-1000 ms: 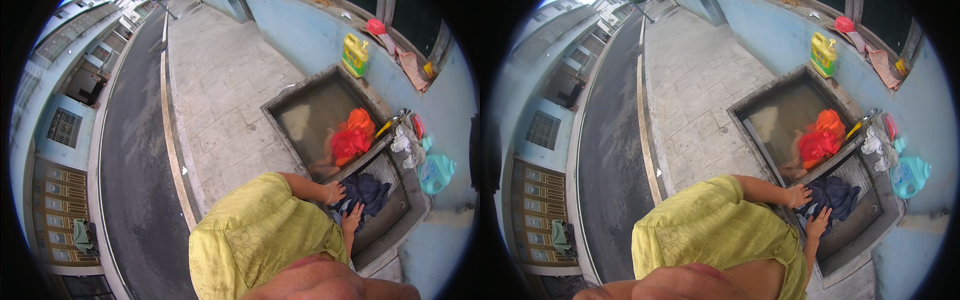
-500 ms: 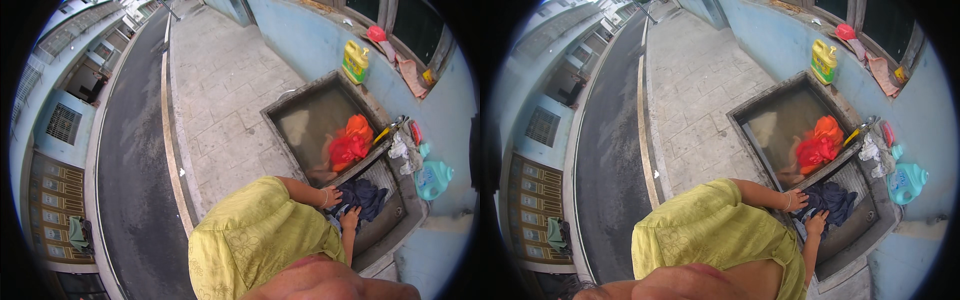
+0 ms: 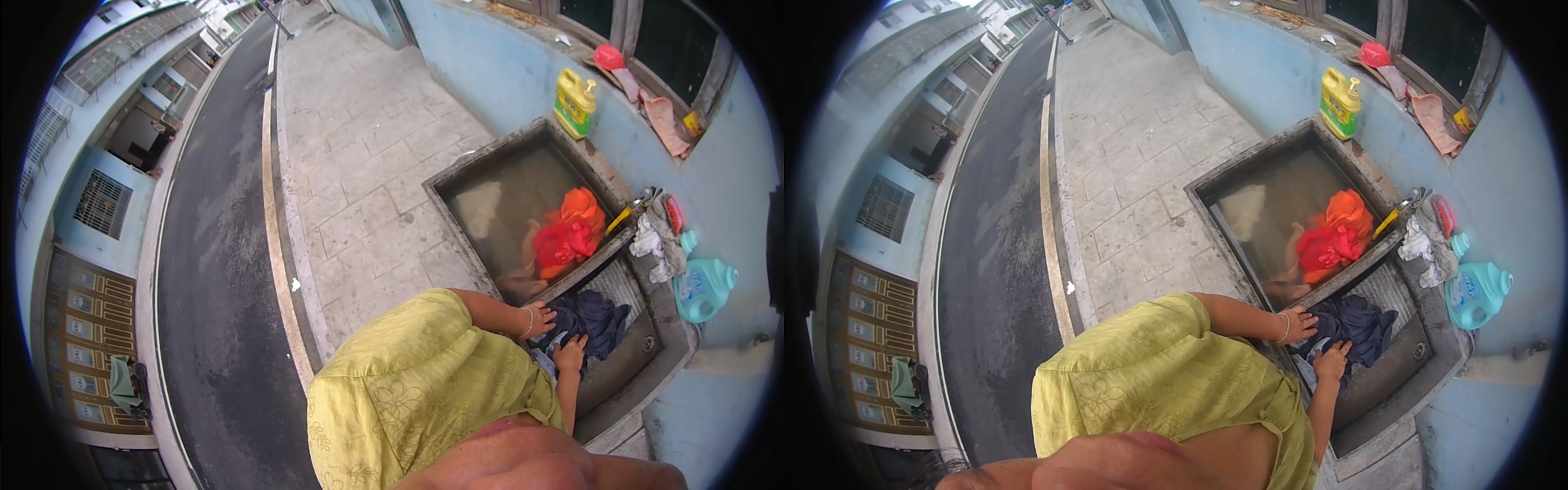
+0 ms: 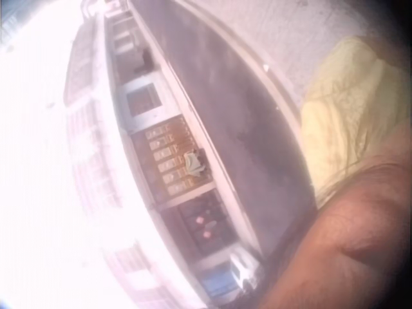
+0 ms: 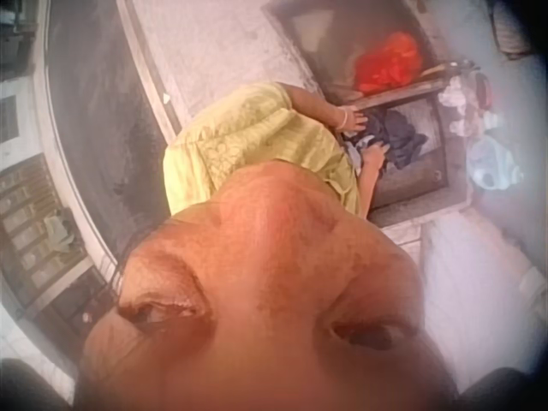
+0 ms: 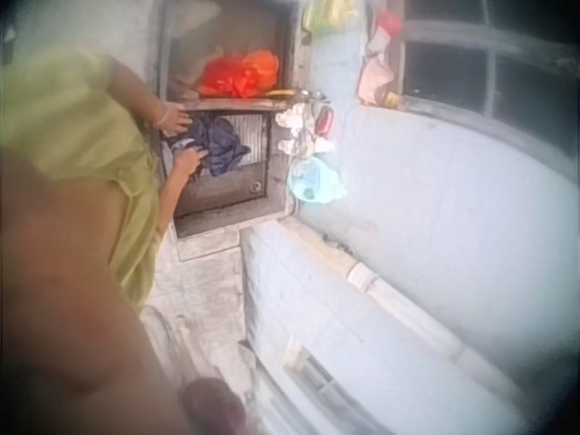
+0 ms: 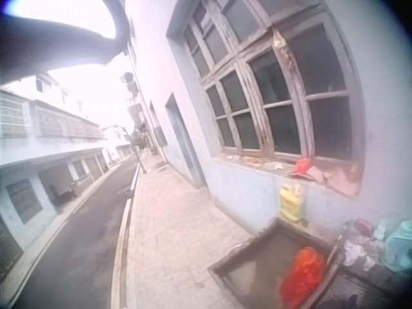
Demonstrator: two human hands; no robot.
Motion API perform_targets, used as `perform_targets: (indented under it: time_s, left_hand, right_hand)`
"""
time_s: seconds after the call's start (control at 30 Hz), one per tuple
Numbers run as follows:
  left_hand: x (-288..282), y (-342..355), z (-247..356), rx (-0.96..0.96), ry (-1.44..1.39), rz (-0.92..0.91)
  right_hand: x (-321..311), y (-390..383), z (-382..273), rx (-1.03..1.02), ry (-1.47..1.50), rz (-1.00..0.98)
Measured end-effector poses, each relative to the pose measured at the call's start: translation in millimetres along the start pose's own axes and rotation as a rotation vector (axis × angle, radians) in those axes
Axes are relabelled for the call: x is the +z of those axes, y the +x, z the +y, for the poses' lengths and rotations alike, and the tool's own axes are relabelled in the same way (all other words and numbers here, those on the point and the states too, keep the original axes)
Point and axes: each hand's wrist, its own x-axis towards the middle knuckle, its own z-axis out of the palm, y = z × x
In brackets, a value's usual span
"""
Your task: The person washes a dark garment by hand in an outdoor concrete washbasin. They apply liquid detergent directly to the fabric, scrub it against the washboard, and repeatedly rinse it in the water.
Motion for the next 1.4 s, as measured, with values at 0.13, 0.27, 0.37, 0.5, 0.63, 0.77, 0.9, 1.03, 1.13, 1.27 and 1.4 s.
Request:
perform_targets:
  time_s: [0.13, 0.27, 0.37, 0.5, 0.63, 0.77, 0.9, 1.03, 1.13, 1.27, 1.4]
  left_hand:
    - [-0.5, -7.3, 3.3, -0.023, -0.002, -0.013]
    - [-14.3, -6.9, 3.2, -0.001, 0.003, -0.128]
    - [-18.3, -12.7, 2.9, -0.007, -0.02, -0.143]
    - [19.1, 2.2, -0.1, -0.033, -0.003, -0.025]
    - [4.7, 10.7, -3.8, 0.059, -0.022, 0.097]
    - [-12.8, 6.0, -2.7, -0.089, -0.248, 0.053]
    - [-44.2, 31.5, -8.7, -0.104, -0.39, -0.04]
    - [-49.8, 59.7, -17.8, -0.034, -0.675, 0.254]
    - [-48.4, 80.8, -22.7, -0.01, -0.691, 0.589]
    - [-24.3, 121.5, -27.5, -0.191, -0.835, 0.465]
    - [-24.1, 162.2, -22.3, -0.465, -1.114, 0.316]
  right_hand:
    - [0.8, 0.1, -2.0, -0.005, 0.008, -0.019]
    - [-2.2, -1.5, -1.3, 0.023, 0.017, -0.025]
    - [5.1, 0.4, -1.1, 0.013, -0.015, -0.013]
    - [6.8, -0.1, -4.6, 0.001, 0.038, 0.003]
    - [-8.2, -11.2, 2.1, 0.057, 0.186, 0.109]
    - [-18.0, -15.7, -2.2, 0.083, 0.192, 0.003]
    - [-23.0, -22.7, 10.2, 0.119, 0.327, -0.094]
    - [3.9, -16.1, 36.8, 0.006, 0.593, 0.335]
    - [8.5, -3.6, 57.1, 0.126, 0.836, 0.758]
    - [-25.3, 19.5, 79.4, 0.385, 0.84, 0.883]
    - [-8.5, 75.3, 93.3, 0.46, 1.133, 0.752]
